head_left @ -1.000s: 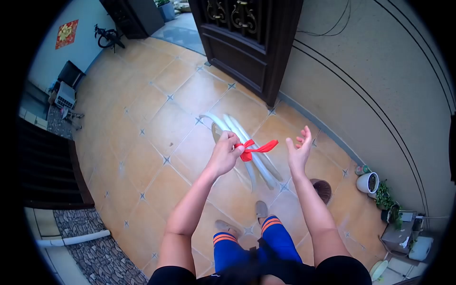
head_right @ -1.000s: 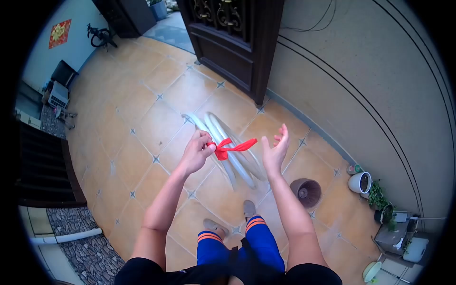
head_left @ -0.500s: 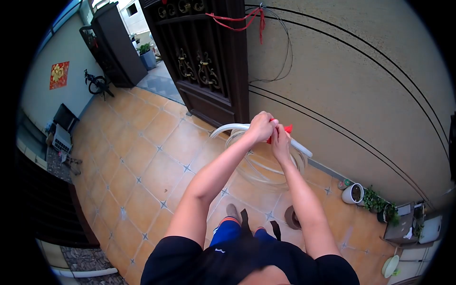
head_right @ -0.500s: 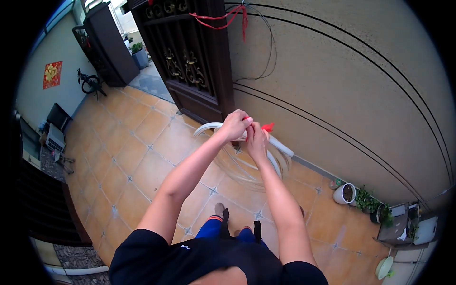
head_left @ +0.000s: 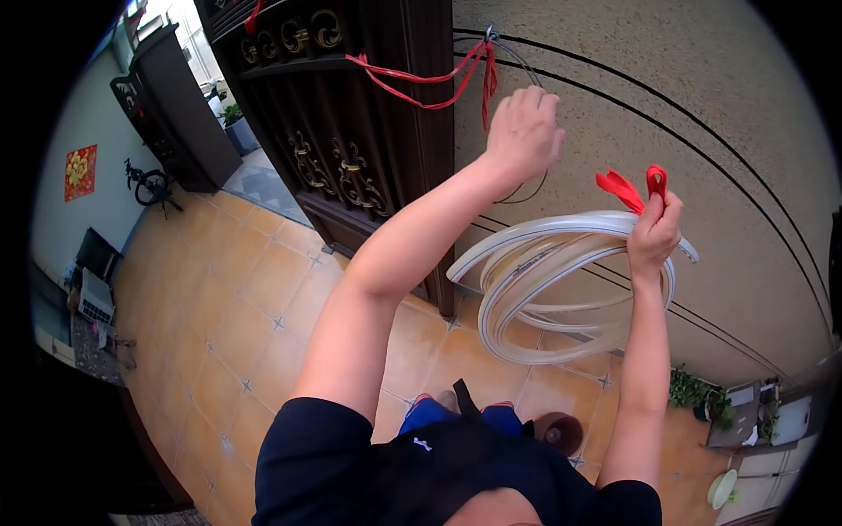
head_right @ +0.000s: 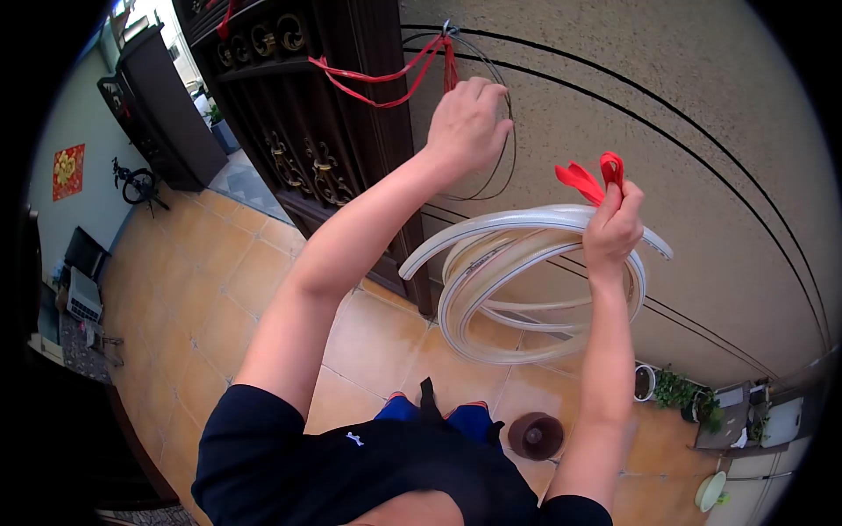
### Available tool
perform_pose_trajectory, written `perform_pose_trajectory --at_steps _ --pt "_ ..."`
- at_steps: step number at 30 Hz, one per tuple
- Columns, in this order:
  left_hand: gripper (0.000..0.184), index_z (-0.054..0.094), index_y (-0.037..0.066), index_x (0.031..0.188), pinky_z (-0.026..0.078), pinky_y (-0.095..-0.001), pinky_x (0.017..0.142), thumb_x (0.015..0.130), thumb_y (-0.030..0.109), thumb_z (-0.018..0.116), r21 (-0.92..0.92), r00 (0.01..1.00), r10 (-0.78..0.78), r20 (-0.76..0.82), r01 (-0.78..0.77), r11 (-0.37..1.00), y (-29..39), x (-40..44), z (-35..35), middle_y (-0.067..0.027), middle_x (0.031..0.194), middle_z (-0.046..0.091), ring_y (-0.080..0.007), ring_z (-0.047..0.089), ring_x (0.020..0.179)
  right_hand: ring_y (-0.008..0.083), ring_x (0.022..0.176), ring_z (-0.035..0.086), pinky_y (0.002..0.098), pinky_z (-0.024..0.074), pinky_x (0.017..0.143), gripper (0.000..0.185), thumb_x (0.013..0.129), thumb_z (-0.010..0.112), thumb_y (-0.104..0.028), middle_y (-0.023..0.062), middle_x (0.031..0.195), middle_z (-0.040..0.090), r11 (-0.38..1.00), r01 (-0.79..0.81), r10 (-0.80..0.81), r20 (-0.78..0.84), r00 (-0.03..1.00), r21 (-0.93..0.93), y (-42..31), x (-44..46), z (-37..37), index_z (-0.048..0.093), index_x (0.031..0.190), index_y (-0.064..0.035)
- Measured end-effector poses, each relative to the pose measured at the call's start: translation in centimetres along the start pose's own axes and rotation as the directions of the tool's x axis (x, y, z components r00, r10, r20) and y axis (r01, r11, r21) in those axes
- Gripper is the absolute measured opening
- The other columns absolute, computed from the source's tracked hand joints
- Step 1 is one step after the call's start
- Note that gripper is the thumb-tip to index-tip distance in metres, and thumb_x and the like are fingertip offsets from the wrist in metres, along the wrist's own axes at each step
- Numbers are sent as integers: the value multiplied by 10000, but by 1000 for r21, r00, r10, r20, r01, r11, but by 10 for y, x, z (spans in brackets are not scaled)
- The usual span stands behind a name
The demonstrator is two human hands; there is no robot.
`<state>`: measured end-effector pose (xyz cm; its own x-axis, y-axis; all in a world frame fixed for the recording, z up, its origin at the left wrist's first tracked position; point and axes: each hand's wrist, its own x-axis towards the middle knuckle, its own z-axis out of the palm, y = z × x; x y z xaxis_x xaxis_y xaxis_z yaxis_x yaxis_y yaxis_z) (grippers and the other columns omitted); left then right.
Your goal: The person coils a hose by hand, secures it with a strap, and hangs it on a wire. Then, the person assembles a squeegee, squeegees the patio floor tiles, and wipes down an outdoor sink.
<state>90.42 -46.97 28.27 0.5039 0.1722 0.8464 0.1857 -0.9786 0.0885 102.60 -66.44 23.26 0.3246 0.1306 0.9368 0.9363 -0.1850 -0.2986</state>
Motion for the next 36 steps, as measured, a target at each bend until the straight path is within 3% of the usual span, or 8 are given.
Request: perform_pose_trajectory --at_steps 3,7,9,12,17,26,32,36 --pt "435 500 -22 1088 385 -403 881 721 174 630 560 999 6 41 -28 828 -76 31 17 -144 1050 529 -281 517 971 392 693 614 426 456 544 91 902 512 -84 195 789 620 999 19 -21 -60 998 -28 13 35 16 524 978 -35" --pt "305 531 -28 1014 447 -407 810 761 139 565 866 981 192 -30 -71 494 -129 57 39 -145 988 576 -272 574 857 374 696 612 412 463 562 93 898 516 -86 185 795 613 997 66 -63 -74 995 30 39 50 44 530 969 -28" --pt "183 593 -16 898 499 -396 714 763 104 559 724 946 -133 295 -131 678 -129 73 30 -122 873 624 -275 625 788 371 699 609 409 465 569 97 896 519 -88 183 794 610 997 58 -55 -53 997 57 58 53 65 531 971 -28" --pt "97 636 33 799 527 -370 609 757 82 565 697 940 -73 332 -192 691 -132 92 27 -94 783 643 -271 657 725 375 689 606 411 459 566 95 892 515 -81 185 786 607 989 82 -79 -34 996 119 72 55 87 530 966 -23" --pt "90 662 98 783 537 -366 600 771 90 573 756 947 -125 296 -152 637 -134 121 22 -118 791 662 -274 668 751 374 690 596 411 455 572 86 885 517 -72 191 787 601 966 51 -58 20 998 252 85 48 112 530 953 -20" --pt "133 681 44 821 535 -415 694 744 141 633 635 955 -293 36 204 745 -157 165 47 -190 883 659 -354 650 853 154 503 509 293 404 479 48 900 516 -67 64 605 525 941 -66 38 91 995 331 93 36 117 530 907 -22" --pt "380 653 32 1001 513 -417 743 802 354 616 644 805 -577 137 369 670 -176 167 42 -194 916 656 -328 643 871 94 511 468 243 387 481 81 922 502 -91 28 606 506 894 -187 124 175 977 407 84 29 119 524 908 -14" --pt "229 706 90 841 527 -408 673 821 275 572 723 890 -416 188 161 671 -187 139 66 -137 878 672 -292 659 847 97 518 481 240 392 488 92 919 513 -100 36 613 519 876 -222 131 232 964 428 85 31 131 528 916 -8"
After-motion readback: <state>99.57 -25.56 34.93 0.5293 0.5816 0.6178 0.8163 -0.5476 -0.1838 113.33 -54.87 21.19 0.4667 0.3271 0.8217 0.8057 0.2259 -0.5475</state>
